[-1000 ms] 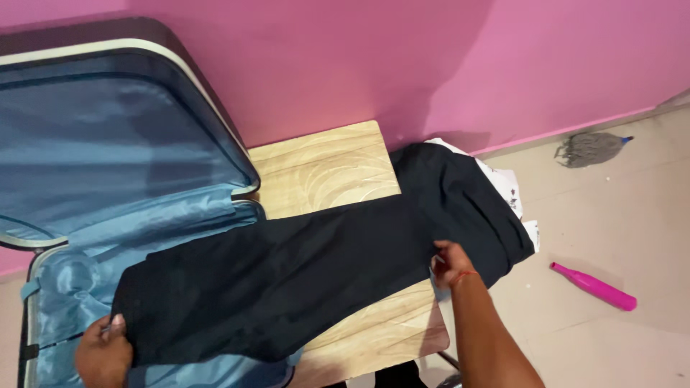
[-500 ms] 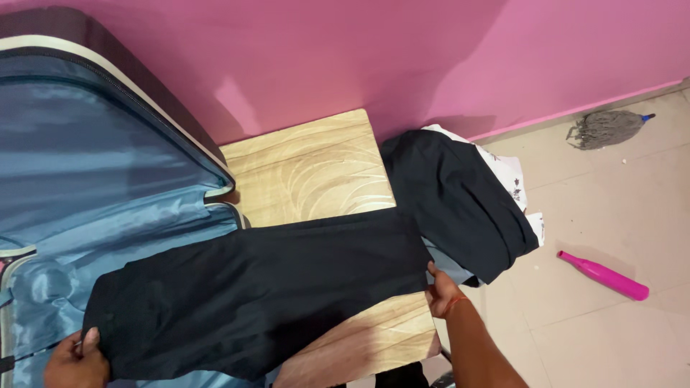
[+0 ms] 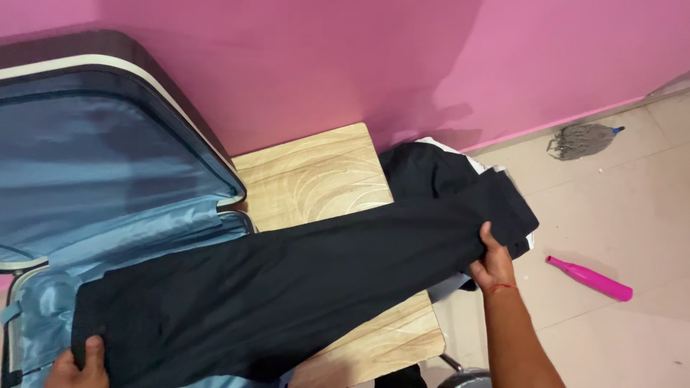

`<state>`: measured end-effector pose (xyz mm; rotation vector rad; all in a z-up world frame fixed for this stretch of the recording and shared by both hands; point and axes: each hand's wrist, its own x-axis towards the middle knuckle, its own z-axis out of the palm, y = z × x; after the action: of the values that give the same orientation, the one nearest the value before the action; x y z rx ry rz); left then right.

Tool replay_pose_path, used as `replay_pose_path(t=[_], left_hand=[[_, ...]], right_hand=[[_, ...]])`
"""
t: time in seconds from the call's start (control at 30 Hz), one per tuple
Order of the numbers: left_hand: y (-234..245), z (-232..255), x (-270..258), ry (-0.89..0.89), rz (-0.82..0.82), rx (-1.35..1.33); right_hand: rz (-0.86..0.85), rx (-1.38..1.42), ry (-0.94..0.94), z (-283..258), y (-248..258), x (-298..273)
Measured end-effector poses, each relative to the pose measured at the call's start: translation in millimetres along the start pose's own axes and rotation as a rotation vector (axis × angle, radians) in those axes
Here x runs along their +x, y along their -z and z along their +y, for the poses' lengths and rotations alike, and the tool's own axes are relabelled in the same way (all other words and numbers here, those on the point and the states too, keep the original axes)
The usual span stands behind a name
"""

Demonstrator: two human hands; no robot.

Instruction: The person folds a pair of black trousers on a wooden table and places them into an open blue-lined suitcase.

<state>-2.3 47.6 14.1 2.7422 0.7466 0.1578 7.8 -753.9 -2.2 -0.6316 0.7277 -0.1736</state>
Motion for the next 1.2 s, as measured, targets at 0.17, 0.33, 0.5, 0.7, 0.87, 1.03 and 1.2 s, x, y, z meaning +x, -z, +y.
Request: replay_pose_path(t=[0.17,0.33,0.5,0.7,0.87,1.03,1.2], left_hand=[[-25,11,-29,0.156,0.05,-0.086],[-22,67,-61,-0.078,0.315,-0.138],[23,283,-143,-0.374,0.224,-0.38],[-29,468,-232,-0.826,-0.483,-0.577],[-104,539,-254,-0.864,-0.76,-0.18],[-125,554,-255,-0.805,-0.896,0.218],[-127,562,-258,-0.747,-0.934,0.317]], right_hand=[[0.231,-0.172,-0.299,31,33,16],[0.221,-0.098,-0.258,56,52,41],[0.194,0.053,-0.184,29,30,22],[-0.007,0.329,-0.068,-6,20,8],[0.047,0.214,-0.171,-16,33,23],[-0.006,0.233,-0.151,-21,36,29],[0.035,0.195,-0.159,-23,31,30]])
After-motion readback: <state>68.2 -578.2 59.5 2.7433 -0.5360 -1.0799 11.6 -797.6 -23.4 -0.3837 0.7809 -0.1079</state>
